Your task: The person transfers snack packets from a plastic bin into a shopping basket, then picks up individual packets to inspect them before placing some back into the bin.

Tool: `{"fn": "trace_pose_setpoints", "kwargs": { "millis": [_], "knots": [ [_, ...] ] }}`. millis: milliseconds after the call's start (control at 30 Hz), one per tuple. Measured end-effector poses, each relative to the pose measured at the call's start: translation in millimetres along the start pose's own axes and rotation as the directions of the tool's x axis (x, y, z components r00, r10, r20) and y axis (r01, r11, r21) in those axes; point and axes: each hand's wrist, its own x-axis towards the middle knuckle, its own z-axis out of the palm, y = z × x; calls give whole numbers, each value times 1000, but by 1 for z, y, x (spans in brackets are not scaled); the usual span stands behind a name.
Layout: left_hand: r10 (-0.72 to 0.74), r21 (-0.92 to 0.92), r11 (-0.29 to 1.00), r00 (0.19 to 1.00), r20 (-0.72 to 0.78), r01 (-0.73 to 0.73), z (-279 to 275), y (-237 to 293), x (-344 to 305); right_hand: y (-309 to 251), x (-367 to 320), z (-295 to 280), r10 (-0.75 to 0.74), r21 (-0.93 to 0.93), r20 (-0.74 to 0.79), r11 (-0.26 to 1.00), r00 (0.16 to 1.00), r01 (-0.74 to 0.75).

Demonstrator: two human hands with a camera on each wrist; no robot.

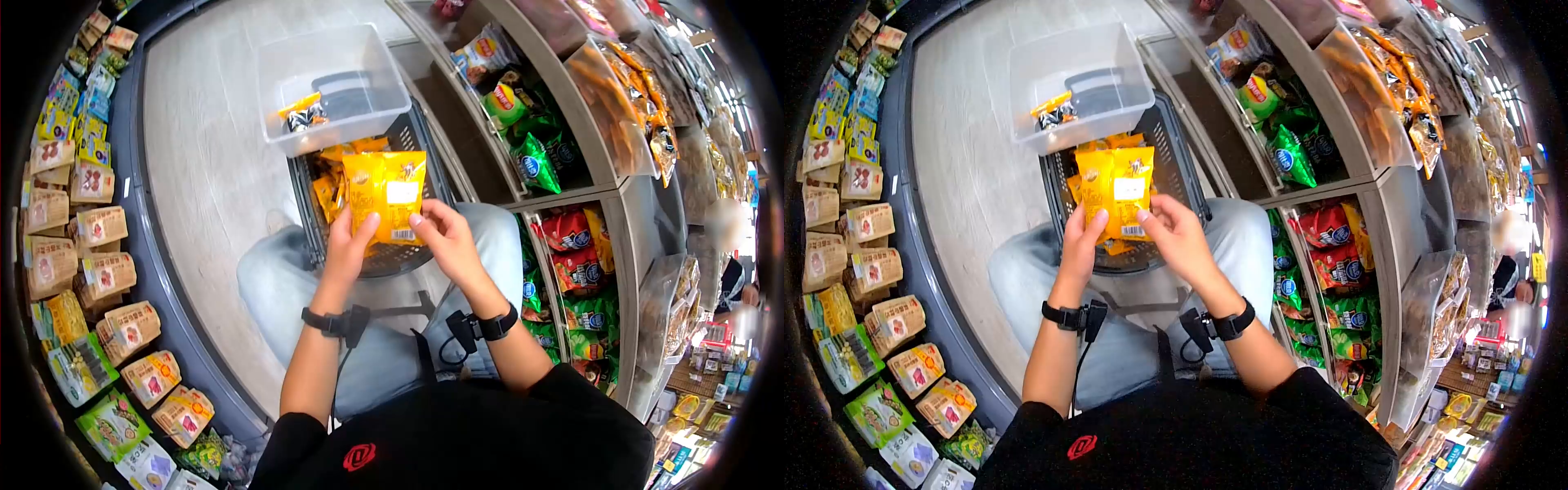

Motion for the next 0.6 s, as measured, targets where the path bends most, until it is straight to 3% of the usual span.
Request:
{"fn": "trace_pose_setpoints", "kwargs": {
  "millis": [600],
  "knots": [
    [13,-39,999,1000,-6,-14,-11,-13,-2,6,2,5,2,-42,-27,999,1000,-3]
  ]
}}
